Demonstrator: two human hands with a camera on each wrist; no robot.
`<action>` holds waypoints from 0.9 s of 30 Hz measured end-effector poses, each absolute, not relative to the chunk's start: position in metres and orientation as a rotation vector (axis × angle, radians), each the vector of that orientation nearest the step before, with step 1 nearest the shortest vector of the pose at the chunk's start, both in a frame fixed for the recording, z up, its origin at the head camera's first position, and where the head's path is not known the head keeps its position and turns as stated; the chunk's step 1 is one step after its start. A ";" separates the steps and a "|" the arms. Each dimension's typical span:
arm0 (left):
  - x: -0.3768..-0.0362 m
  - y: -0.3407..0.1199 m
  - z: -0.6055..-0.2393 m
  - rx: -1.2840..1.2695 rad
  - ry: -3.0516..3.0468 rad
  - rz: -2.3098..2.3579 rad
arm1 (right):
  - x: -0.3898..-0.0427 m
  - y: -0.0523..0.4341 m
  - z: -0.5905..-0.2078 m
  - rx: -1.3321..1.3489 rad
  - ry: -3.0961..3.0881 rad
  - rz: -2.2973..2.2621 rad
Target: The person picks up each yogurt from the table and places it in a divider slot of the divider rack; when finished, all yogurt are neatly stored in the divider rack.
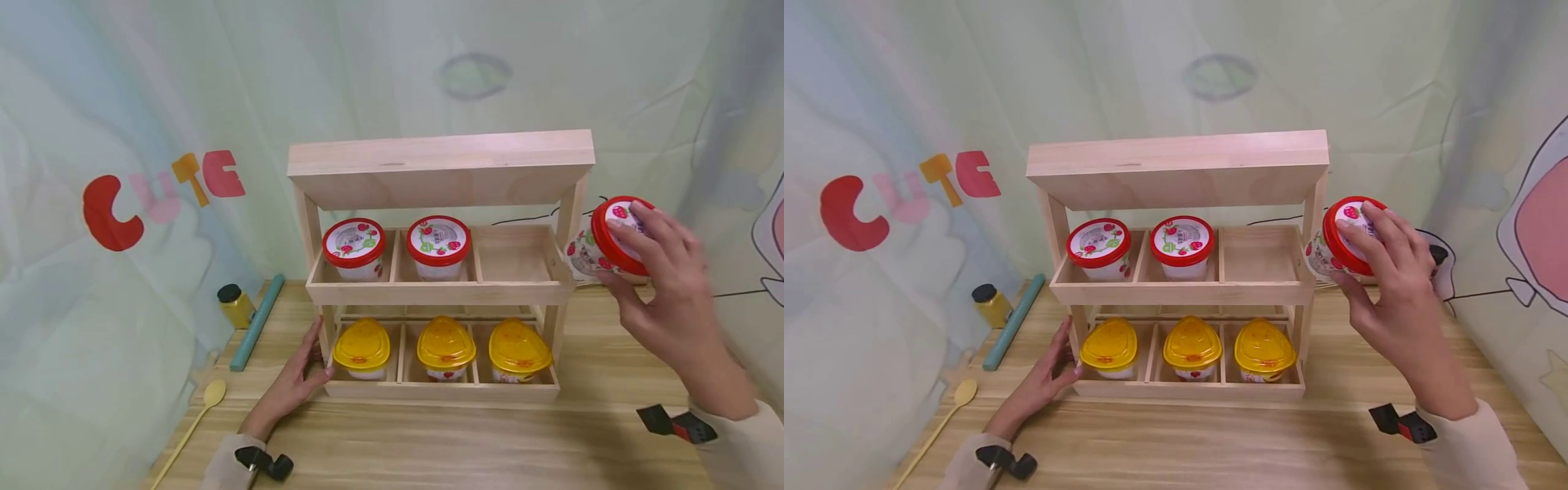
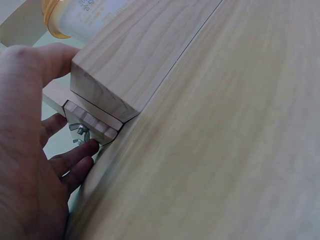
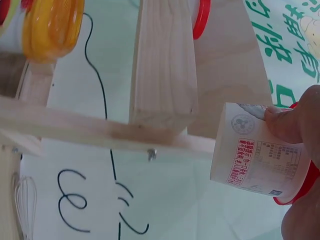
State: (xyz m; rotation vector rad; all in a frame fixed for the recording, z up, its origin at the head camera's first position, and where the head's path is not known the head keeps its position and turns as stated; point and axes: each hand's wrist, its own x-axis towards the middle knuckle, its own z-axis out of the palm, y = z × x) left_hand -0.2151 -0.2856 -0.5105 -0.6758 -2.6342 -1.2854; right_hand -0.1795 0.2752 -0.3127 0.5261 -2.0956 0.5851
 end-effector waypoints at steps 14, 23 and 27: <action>-0.218 -0.285 -0.511 -0.663 -2.635 -1.348 | -0.202 0.235 -0.305 0.665 -2.121 0.646; -0.217 -0.285 -0.511 -0.686 -2.613 -1.363 | -0.220 0.215 -0.312 0.722 -2.184 0.667; -0.216 -0.285 -0.512 -0.683 -2.614 -1.360 | -0.228 0.209 -0.313 0.757 -2.206 0.657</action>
